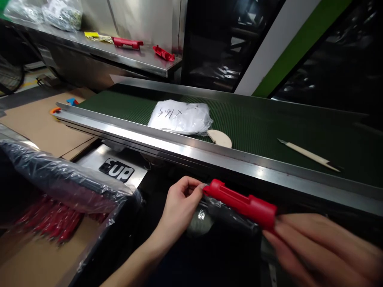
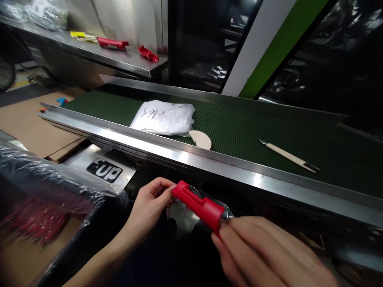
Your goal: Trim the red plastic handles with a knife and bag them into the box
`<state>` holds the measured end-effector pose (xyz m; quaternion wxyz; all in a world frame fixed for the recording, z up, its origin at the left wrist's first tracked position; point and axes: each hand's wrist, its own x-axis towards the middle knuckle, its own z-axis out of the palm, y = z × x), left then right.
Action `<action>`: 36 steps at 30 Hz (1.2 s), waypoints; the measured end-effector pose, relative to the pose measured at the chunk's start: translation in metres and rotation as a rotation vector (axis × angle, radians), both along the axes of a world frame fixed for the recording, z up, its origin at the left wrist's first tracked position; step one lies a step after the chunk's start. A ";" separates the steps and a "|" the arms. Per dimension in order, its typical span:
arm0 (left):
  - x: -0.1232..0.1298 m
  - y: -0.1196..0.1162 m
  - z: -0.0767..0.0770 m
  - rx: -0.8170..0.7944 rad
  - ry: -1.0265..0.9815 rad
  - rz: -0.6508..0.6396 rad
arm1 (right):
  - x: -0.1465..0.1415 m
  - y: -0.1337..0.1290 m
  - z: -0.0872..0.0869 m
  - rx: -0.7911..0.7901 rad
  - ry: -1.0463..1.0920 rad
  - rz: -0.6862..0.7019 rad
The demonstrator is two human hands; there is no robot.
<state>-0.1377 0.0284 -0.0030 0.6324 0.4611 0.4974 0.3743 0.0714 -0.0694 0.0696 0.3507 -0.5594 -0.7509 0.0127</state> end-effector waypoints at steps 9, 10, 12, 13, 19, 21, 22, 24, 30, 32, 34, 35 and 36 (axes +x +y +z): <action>-0.001 -0.011 -0.004 0.083 -0.002 -0.043 | -0.013 0.006 -0.010 0.029 -0.466 0.387; -0.001 -0.013 -0.006 0.117 0.015 -0.041 | -0.012 0.006 -0.011 0.047 -0.522 0.462; 0.000 -0.016 -0.011 0.199 0.051 -0.044 | -0.014 0.007 -0.016 0.076 -0.594 0.540; 0.000 -0.018 -0.014 0.240 0.066 -0.044 | -0.016 0.006 -0.020 0.081 -0.608 0.534; 0.005 -0.033 -0.033 0.373 0.133 0.065 | -0.041 -0.008 -0.060 0.169 -0.322 0.142; 0.008 -0.039 -0.041 0.372 0.147 0.106 | -0.059 -0.009 -0.071 0.178 -0.053 -0.082; 0.009 -0.042 -0.045 0.368 0.152 0.124 | -0.069 -0.009 -0.077 0.151 0.107 -0.191; 0.011 -0.048 -0.052 0.361 0.162 0.148 | -0.088 -0.008 -0.088 0.062 0.378 -0.348; 0.002 -0.055 -0.056 0.436 0.158 0.081 | -0.092 -0.005 -0.112 0.003 0.379 -0.289; -0.006 -0.052 -0.053 0.482 0.167 0.068 | -0.075 -0.003 -0.107 -0.032 0.274 -0.121; -0.014 -0.050 -0.048 0.503 0.199 0.056 | -0.060 0.001 -0.099 -0.118 0.155 0.075; -0.017 -0.051 -0.045 0.507 0.218 0.033 | -0.055 0.003 -0.094 -0.162 0.088 0.169; -0.020 -0.052 -0.042 0.515 0.231 -0.008 | -0.052 0.004 -0.091 -0.204 0.021 0.256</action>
